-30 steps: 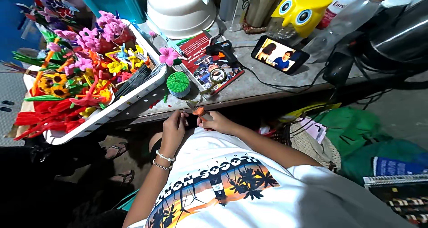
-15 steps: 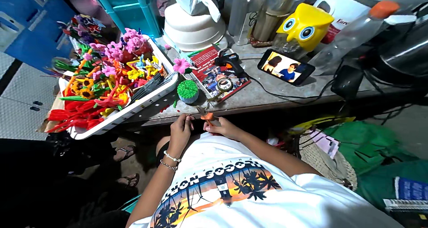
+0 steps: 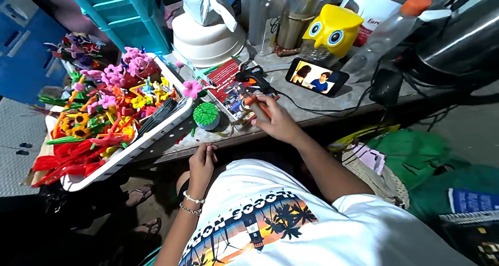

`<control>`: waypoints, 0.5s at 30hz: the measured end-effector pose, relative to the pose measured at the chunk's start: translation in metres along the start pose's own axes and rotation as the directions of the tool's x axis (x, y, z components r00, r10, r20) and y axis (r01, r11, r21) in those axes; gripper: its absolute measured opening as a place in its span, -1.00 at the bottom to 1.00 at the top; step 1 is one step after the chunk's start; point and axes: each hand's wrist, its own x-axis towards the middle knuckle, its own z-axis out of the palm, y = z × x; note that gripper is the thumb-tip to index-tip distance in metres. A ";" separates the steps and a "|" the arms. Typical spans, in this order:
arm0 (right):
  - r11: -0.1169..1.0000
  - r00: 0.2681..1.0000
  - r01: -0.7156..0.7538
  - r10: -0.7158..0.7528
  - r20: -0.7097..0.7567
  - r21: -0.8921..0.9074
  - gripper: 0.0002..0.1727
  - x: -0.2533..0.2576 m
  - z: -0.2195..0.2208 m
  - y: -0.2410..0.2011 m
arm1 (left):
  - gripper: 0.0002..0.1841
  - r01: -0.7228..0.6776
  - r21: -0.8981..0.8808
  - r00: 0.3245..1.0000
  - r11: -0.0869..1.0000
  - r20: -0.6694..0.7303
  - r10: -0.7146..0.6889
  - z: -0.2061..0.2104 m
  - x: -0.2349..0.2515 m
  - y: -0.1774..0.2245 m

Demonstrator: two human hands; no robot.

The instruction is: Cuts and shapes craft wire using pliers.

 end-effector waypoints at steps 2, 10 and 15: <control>0.976 0.998 -0.043 0.032 -0.056 -0.212 -0.24 0.011 -0.015 0.001 | -0.71 -0.005 0.012 1.000 1.000 0.001 0.005 0.000 -0.001 0.001; 0.902 0.990 -0.142 0.139 -0.038 -0.408 -0.36 0.031 -0.018 0.019 | -0.69 -0.087 0.102 0.993 0.991 -0.075 0.095 0.001 -0.001 0.013; 0.919 0.993 -0.112 0.088 -0.081 -0.377 -0.41 0.034 -0.003 0.019 | -0.67 -0.219 0.197 0.941 0.956 -0.218 0.260 -0.013 0.013 0.017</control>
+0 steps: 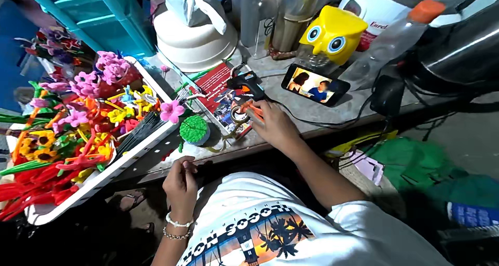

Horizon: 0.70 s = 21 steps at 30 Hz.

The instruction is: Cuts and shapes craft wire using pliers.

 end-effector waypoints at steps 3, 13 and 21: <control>0.998 0.998 0.057 -0.057 -0.040 0.002 -0.48 0.004 0.009 0.001 | -0.66 -0.055 0.181 0.997 0.982 -0.042 0.064 -0.007 0.008 -0.015; 0.986 0.980 0.168 -0.166 -0.113 0.004 -0.55 0.014 0.011 0.013 | -0.68 -0.084 0.340 0.982 0.937 -0.130 0.136 -0.006 0.034 -0.052; 0.988 0.972 0.138 -0.149 -0.181 -0.070 -0.36 0.106 -0.076 0.019 | -0.66 -0.026 0.327 0.987 0.945 -0.143 0.077 -0.003 0.027 -0.057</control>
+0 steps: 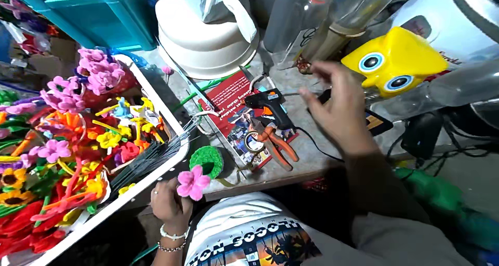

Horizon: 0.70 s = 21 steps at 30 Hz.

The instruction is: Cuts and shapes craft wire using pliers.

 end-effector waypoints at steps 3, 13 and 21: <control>0.993 0.990 -0.112 0.114 -0.087 0.024 -0.06 0.051 0.004 0.008 | -0.63 0.022 0.011 1.000 1.000 -0.006 -0.022 0.000 0.000 0.002; 0.947 0.916 -0.321 0.305 -0.260 -0.018 0.07 0.117 0.045 -0.007 | -0.59 0.051 0.000 0.999 0.999 -0.001 -0.051 0.000 0.001 0.004; 0.958 0.913 0.273 -0.286 -0.292 -0.084 -0.39 0.072 0.068 -0.067 | -0.52 0.073 -0.013 0.993 0.997 0.097 -0.071 -0.005 -0.009 -0.009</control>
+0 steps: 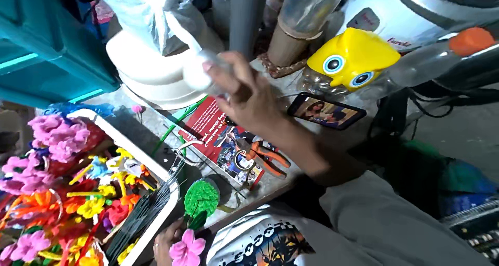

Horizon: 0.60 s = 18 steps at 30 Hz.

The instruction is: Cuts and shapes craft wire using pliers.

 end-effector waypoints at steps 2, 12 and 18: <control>0.998 0.995 0.041 -0.046 0.094 0.046 -0.36 -0.005 -0.001 -0.007 | -0.54 0.008 -0.004 1.000 1.000 -0.006 -0.008 0.000 0.001 0.000; 0.998 0.997 0.013 -0.008 -0.072 0.059 -0.36 0.003 0.001 0.010 | -0.57 0.034 -0.035 0.999 0.999 -0.013 -0.034 0.000 0.005 0.007; 0.893 0.893 -0.448 0.449 -0.024 0.026 -0.03 0.032 -0.015 0.058 | -0.53 0.039 -0.004 0.999 0.999 -0.028 -0.039 0.001 0.002 0.005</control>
